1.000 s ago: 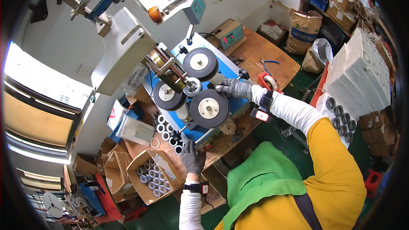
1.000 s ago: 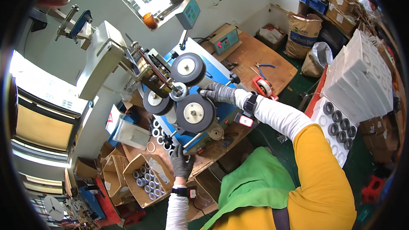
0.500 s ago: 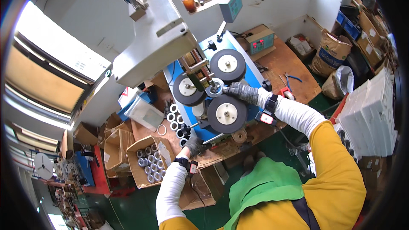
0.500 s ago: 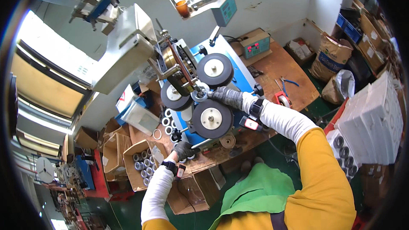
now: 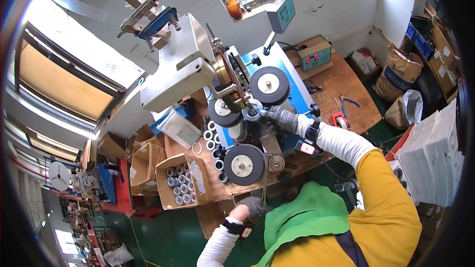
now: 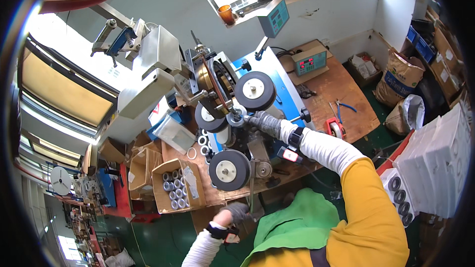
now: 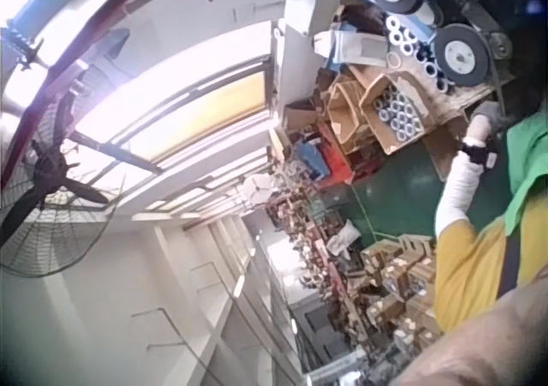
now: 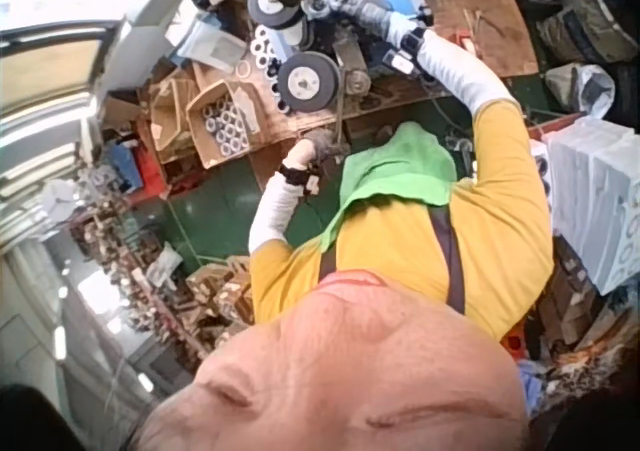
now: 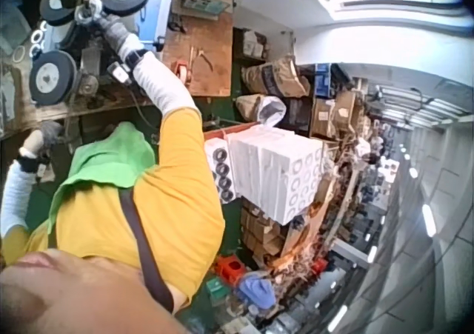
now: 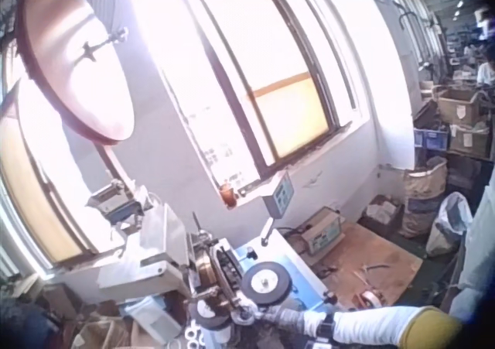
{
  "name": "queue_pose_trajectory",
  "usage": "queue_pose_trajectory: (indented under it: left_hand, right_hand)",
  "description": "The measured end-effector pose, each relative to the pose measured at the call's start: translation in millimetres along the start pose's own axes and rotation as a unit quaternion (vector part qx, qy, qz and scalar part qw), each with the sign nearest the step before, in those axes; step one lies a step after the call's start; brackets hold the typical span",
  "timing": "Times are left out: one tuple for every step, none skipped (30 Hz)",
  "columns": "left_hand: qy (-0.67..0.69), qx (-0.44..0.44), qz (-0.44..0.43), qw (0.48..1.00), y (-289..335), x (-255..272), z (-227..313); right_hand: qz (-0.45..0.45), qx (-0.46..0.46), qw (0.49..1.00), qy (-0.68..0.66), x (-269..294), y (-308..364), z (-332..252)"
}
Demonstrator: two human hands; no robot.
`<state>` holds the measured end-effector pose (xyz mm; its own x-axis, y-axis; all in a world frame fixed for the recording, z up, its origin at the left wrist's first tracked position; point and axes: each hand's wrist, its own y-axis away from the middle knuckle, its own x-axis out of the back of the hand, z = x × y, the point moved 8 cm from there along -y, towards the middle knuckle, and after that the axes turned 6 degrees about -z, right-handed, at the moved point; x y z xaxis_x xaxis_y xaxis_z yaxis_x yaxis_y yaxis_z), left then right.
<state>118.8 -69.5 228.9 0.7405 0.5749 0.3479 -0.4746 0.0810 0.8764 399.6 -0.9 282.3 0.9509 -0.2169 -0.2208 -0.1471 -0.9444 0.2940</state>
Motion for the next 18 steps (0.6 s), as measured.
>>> queue_pose_trajectory:
  left_hand:
    - [0.1,-0.091,0.083,0.987,25,36,23]
    - [0.259,-0.298,0.202,0.896,71,82,60]
    - [0.407,-0.26,0.222,0.847,72,109,58]
    - [0.466,-0.302,0.299,0.776,72,126,36]
    - [0.303,-0.323,0.408,0.798,72,156,30]
    - [0.126,-0.333,0.497,0.792,77,187,40]
    - [0.47,-0.327,0.417,0.706,56,209,19]
    - [0.751,-0.281,0.281,0.528,27,210,15]
    - [0.75,-0.283,0.286,0.525,16,228,12]
    - [0.81,-0.277,0.188,0.482,-12,234,7]
    - [0.857,-0.267,0.088,0.431,-35,233,6]
    - [0.857,-0.27,0.091,0.429,-53,234,0]
    - [0.878,-0.277,0.135,0.367,-68,240,-12]
    - [0.894,-0.279,0.173,0.304,-74,244,-18]
    - [0.895,-0.279,0.172,0.303,-78,243,-20]
    - [0.88,-0.289,0.195,0.323,-76,245,-17]
    - [0.865,-0.297,0.218,0.34,-68,246,-10]
    - [0.853,-0.295,0.236,0.36,-61,247,-4]
  right_hand:
    - [0.006,-0.009,1.0,-0.009,3,-1,6]
    - [0.002,-0.024,0.999,-0.039,-6,8,-7]
    - [0.0,-0.026,0.999,-0.035,-7,11,-6]
    - [-0.005,-0.017,0.997,-0.076,-11,13,-9]
    - [-0.009,-0.011,0.993,-0.115,-15,12,-9]
    - [-0.028,-0.012,0.993,-0.115,-14,11,-7]
    - [-0.031,-0.013,0.993,-0.113,-13,11,-7]
    - [0.004,0.004,0.998,-0.058,-6,13,-10]
    - [0.034,0.022,0.999,-0.002,-4,14,-15]
    - [0.043,0.033,0.999,-0.003,-7,14,-19]
    - [0.038,0.035,0.999,0.001,-8,10,-17]
    - [0.042,0.032,0.996,0.068,-3,2,-10]
    - [0.048,0.029,0.989,0.135,0,-3,-9]
    - [0.081,0.017,0.989,0.12,-1,13,-22]
    - [0.081,0.017,0.989,0.121,1,9,-25]
    - [0.094,0.066,0.978,0.175,9,8,-38]
    - [0.103,0.113,0.961,0.229,9,13,-60]
    - [0.139,0.113,0.945,0.274,14,20,-77]
